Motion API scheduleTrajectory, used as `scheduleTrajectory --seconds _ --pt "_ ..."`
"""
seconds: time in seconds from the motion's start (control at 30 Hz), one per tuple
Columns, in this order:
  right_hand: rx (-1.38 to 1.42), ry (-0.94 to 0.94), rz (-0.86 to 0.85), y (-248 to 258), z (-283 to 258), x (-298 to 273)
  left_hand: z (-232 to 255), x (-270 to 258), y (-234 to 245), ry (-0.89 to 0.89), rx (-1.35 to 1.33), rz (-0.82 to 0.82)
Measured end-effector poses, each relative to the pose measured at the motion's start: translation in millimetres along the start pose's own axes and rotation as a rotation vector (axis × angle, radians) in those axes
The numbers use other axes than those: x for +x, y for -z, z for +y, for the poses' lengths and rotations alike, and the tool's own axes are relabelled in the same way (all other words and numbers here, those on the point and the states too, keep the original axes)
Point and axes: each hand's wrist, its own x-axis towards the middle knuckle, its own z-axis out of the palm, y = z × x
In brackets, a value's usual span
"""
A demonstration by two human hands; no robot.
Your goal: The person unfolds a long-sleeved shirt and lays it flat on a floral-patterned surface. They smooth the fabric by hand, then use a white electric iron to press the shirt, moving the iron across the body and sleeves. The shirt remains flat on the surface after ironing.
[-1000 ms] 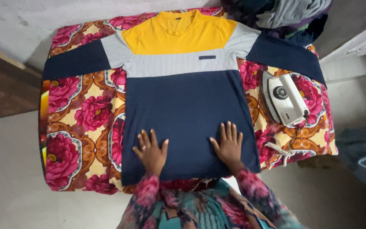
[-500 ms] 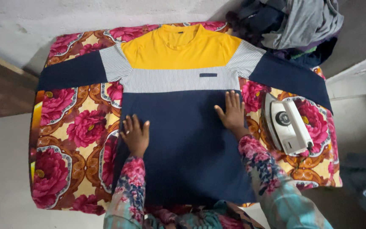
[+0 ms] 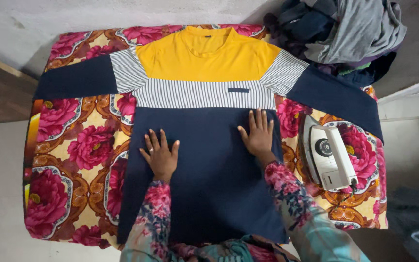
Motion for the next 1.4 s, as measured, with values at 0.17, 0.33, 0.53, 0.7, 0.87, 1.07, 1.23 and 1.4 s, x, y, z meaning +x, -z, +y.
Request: scheduleTrajectory --seconds 0.17,0.33,0.53,0.7,0.87,1.07,1.23,1.4 --pt "0.015 -0.104 -0.02 18 13 -11 -8 -10 17 0.027 -0.022 -0.054" --pt "-0.053 -0.13 -0.089 23 -37 -20 19 -16 17 -0.047 0.05 -0.024" --pt "0.056 0.187 -0.137 9 -120 -70 61 -52 17 -0.326 -0.089 -0.171" --pt "-0.019 -0.083 -0.098 11 -97 -115 26 -69 29 -0.334 -0.074 -0.237" --pt "-0.04 -0.211 -0.01 23 -80 -144 7 -81 40 -0.342 -0.078 -0.219" --pt "-0.124 -0.278 0.228 82 -4 -128 8 -90 45 -0.311 -0.089 -0.253" --pt "-0.252 -0.434 0.373 154 114 -124 12 -86 46 -0.309 -0.092 -0.203" --pt "-0.113 -0.575 -0.073 174 182 -121 13 -85 48 -0.294 -0.071 -0.23"
